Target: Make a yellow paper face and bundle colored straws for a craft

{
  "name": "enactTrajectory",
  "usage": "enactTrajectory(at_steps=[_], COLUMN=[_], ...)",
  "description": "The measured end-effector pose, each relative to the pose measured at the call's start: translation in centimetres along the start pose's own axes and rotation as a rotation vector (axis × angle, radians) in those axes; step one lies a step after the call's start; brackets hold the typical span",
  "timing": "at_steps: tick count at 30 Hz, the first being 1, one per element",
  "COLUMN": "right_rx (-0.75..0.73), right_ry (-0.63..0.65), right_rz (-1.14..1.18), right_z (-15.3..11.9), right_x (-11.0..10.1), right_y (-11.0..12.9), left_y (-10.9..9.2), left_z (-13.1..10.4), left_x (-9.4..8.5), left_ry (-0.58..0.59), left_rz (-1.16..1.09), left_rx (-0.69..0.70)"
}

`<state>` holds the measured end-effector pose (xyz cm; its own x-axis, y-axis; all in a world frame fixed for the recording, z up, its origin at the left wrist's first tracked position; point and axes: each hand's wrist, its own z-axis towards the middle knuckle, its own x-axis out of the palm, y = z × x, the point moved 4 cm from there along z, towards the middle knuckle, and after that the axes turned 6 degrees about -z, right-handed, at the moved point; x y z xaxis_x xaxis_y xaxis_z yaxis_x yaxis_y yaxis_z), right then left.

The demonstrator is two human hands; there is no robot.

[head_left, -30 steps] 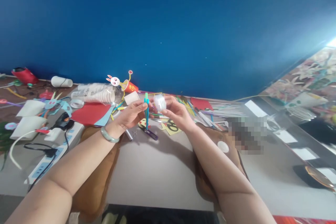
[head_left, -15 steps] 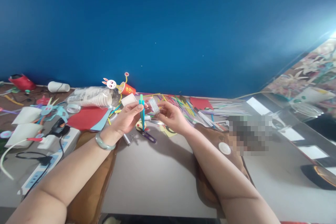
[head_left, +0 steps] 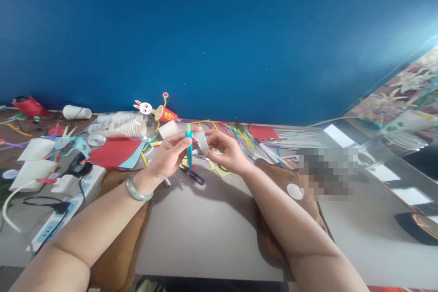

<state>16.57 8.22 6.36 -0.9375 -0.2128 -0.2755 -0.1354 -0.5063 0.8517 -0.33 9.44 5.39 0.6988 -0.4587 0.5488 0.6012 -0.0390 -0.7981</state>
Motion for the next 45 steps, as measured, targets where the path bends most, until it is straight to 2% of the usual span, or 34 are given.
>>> enactTrajectory(at_steps=[3,6,14,20,23,26,30,37,45], right_rx=[-0.065,-0.084,0.022,0.018,-0.034,-0.035,0.014,0.213,0.257], right_ry=[-0.029,-0.025,0.056,0.07,0.064,0.084,0.122,0.124,0.108], right_rz=[-0.164,-0.23,0.013,-0.106,-0.171,-0.196,-0.164,0.026,0.03], right_z=[0.1,0.1,-0.3,0.0,0.1,0.3,0.3,0.0,0.0], right_x=[0.0,0.2,1.2,0.8,0.6,0.3,0.2,0.6,0.6], right_y=[-0.2,-0.1,0.0,-0.2,0.3,0.9,1.3,0.6,0.8], left_y=[0.2,0.2,0.1,-0.4,-0.7,-0.8,-0.4,-0.2,0.0], left_z=[0.1,0.1,0.0,0.1,0.0,-0.1,0.1,0.2,-0.1], left_x=[-0.3,-0.2,0.2,-0.5,-0.2,0.1,0.0,-0.5,0.2], left_ry=[-0.037,-0.066,-0.084,0.019,0.132,0.174,0.124,0.02,0.057], left_rz=[-0.034,-0.064,-0.093,0.121,0.268,0.288,0.2,0.047,0.053], left_rx=[-0.018,-0.043,-0.068,0.018,0.047,0.078,0.051,-0.04,-0.049])
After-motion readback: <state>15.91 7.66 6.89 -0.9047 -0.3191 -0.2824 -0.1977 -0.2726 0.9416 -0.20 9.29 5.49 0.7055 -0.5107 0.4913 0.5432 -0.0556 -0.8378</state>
